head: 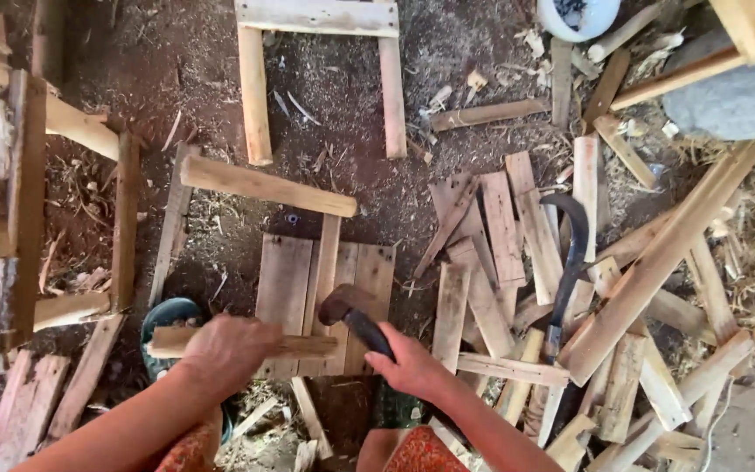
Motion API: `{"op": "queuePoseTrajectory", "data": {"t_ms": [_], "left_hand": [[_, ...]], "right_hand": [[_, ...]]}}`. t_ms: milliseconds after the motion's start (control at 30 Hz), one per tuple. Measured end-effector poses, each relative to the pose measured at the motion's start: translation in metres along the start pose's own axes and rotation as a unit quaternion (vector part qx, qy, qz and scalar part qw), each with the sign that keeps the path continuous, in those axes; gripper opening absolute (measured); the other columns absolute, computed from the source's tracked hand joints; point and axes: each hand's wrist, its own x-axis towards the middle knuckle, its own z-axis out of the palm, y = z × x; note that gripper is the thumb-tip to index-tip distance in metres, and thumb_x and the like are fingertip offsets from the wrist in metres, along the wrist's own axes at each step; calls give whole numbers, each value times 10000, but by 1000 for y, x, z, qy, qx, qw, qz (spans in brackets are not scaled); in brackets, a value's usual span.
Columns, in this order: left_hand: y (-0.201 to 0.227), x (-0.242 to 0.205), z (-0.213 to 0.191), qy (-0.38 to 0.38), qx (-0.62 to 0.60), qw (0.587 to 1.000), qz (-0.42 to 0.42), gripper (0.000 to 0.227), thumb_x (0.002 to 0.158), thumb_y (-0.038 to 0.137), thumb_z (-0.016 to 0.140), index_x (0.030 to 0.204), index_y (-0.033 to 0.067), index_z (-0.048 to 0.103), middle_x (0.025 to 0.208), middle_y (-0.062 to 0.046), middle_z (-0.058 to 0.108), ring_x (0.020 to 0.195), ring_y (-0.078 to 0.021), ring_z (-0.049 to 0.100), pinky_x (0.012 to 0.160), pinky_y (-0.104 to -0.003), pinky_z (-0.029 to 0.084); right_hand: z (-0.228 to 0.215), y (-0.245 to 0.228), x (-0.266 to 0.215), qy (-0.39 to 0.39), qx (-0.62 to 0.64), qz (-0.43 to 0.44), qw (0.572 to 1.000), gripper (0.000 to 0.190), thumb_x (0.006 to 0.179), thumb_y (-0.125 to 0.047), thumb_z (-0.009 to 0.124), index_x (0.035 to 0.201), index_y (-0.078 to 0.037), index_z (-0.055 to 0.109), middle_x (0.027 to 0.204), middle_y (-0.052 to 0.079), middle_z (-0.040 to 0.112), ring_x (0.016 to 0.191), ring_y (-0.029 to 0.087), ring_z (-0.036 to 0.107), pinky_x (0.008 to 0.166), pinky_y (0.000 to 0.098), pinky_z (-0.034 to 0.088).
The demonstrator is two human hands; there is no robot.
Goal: The person kneels on the ground of a woodworking area and hammers nails into small wooden boards and stool frames. They position nails on the boards, drive them in with a hammer, and reposition the wooden pieces between strikes while working among scattered scrap wood.
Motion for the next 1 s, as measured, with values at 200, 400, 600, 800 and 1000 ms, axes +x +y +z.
{"op": "queuePoseTrajectory", "data": {"t_ms": [200, 400, 600, 800, 1000], "left_hand": [[3, -15, -18, 101, -110, 987, -57, 54, 812, 115, 530, 847, 149, 552, 733, -31, 678, 586, -197, 675, 535, -374, 567], [1, -10, -22, 43, -84, 995, -38, 135, 868, -14, 485, 916, 105, 527, 736, -66, 656, 488, -124, 626, 401, -257, 564], [-5, -3, -1, 161, 92, 983, -3, 81, 758, 129, 603, 697, 114, 656, 647, -54, 661, 474, -184, 622, 408, -336, 487], [-4, -8, -23, -30, 93, 995, 0, 330, 881, 60, 568, 1173, 157, 447, 862, -75, 630, 535, -112, 579, 438, -246, 532], [-3, -6, -37, 31, -66, 996, -51, 121, 941, 124, 500, 1035, 143, 575, 754, -28, 653, 482, -70, 579, 392, -194, 523]], "right_hand": [[-31, -44, -64, 149, 238, -108, 954, 475, 805, -84, 540, 1277, -56, 497, 692, 37, 568, 534, 125, 490, 480, 235, 398], [13, 64, -35, 197, 22, -212, 957, 228, 837, -144, 499, 1015, -86, 629, 884, 15, 706, 720, 158, 661, 622, 291, 523], [15, 34, 7, 106, -16, -73, 992, 404, 798, -288, 593, 1147, -103, 510, 785, 64, 637, 609, 205, 571, 555, 326, 475], [-28, 5, -67, 156, 506, -275, 803, 739, 713, 60, 573, 1381, -112, 309, 887, 100, 590, 580, 98, 453, 457, 221, 354], [9, 5, -6, 116, 10, -33, 993, 394, 795, -291, 564, 1142, -107, 597, 739, 33, 676, 607, 166, 599, 563, 292, 486]]}}
